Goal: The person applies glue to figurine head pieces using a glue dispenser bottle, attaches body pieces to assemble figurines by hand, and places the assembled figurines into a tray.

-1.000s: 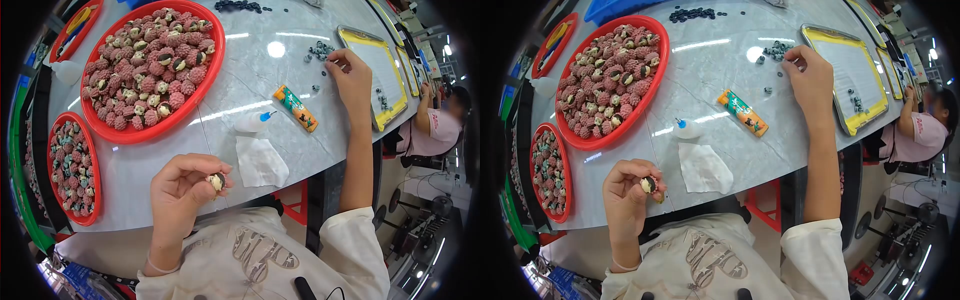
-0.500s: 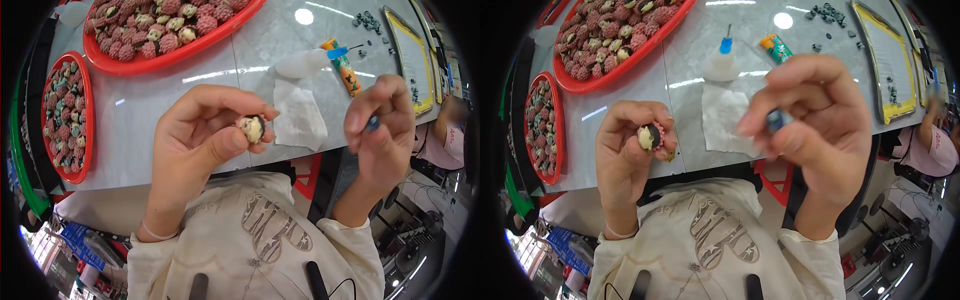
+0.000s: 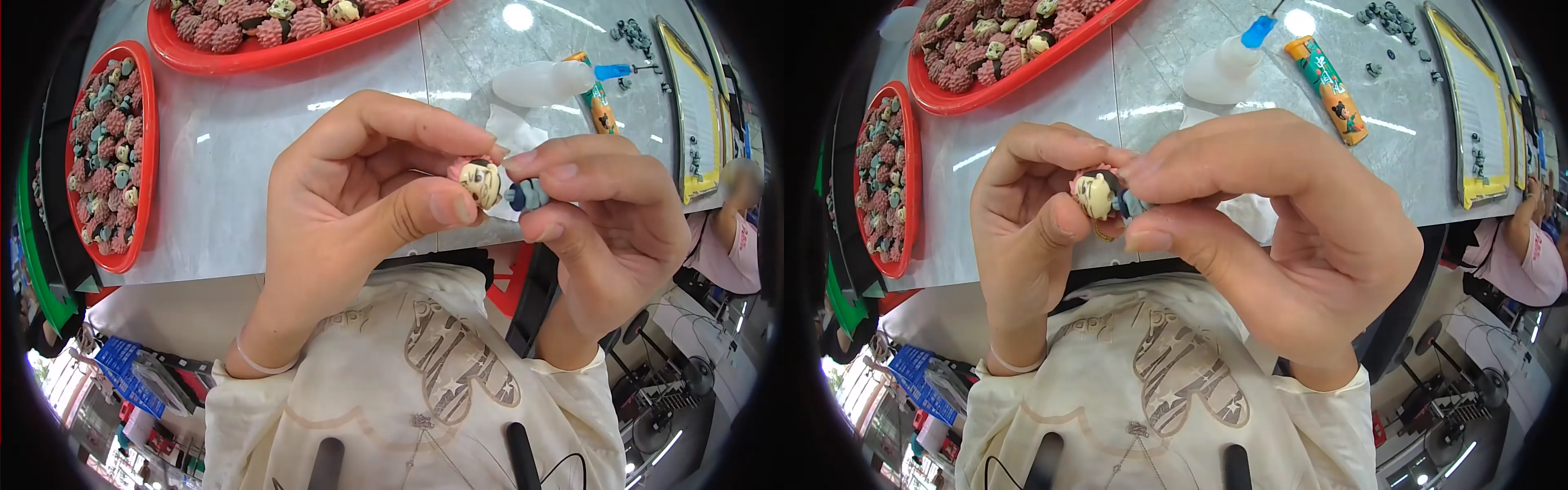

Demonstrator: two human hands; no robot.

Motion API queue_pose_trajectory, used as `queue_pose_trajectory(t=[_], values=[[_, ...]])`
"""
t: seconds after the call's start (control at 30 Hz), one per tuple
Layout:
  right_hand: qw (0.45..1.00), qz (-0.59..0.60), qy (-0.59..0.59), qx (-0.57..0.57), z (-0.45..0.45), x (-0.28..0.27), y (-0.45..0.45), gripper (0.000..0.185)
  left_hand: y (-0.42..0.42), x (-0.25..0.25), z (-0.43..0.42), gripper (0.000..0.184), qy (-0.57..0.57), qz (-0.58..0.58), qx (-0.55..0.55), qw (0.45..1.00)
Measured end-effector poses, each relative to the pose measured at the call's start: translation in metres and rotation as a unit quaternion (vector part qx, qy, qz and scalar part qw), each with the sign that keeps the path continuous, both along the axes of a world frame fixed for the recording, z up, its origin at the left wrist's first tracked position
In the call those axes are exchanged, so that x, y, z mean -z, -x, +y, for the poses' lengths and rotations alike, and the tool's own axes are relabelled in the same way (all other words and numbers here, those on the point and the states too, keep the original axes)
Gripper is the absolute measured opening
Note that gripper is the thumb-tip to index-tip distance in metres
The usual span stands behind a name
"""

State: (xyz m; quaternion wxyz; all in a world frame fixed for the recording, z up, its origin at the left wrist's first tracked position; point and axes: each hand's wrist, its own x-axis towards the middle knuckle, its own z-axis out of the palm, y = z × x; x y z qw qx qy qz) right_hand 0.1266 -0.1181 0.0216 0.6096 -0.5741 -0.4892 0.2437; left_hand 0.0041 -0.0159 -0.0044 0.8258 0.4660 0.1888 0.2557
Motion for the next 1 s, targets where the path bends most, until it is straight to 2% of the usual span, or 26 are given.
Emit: queue_pose_trajectory(t=[0.07, 0.3, 0.37, 0.5, 0.57, 0.7, 0.77, 1.0], values=[[0.998, -0.06, -0.029, 0.022, 0.001, 0.004, 0.001, 0.023, 0.0, 0.001, 0.0, 0.038, -0.018, -0.009, -0.002, 1.0], [0.995, -0.084, -0.02, 0.044, 0.0, 0.004, 0.006, 0.023, 0.002, 0.004, -0.001, 0.033, -0.045, -0.032, -0.008, 0.998], [0.988, -0.141, -0.035, 0.054, -0.001, 0.007, 0.006, 0.023, 0.003, 0.006, 0.0, 0.031, -0.095, -0.041, -0.01, 0.995], [0.994, -0.068, -0.004, 0.082, 0.001, 0.007, 0.013, 0.021, 0.005, 0.007, 0.001, 0.03, -0.11, -0.052, -0.01, 0.992], [0.987, -0.128, -0.074, 0.063, 0.002, 0.012, 0.009, 0.017, 0.004, 0.006, 0.0, 0.031, -0.095, -0.055, -0.006, 0.994], [0.981, -0.165, -0.062, 0.079, 0.002, 0.005, 0.015, 0.014, 0.003, 0.004, -0.001, 0.03, -0.068, -0.051, -0.011, 0.996], [0.977, -0.183, -0.047, 0.097, 0.002, 0.004, 0.019, 0.015, 0.003, 0.005, -0.001, 0.029, -0.103, -0.049, -0.016, 0.993], [0.983, -0.147, -0.059, 0.09, 0.004, 0.008, 0.022, 0.014, 0.005, 0.01, -0.001, 0.028, -0.149, -0.056, -0.03, 0.987]])
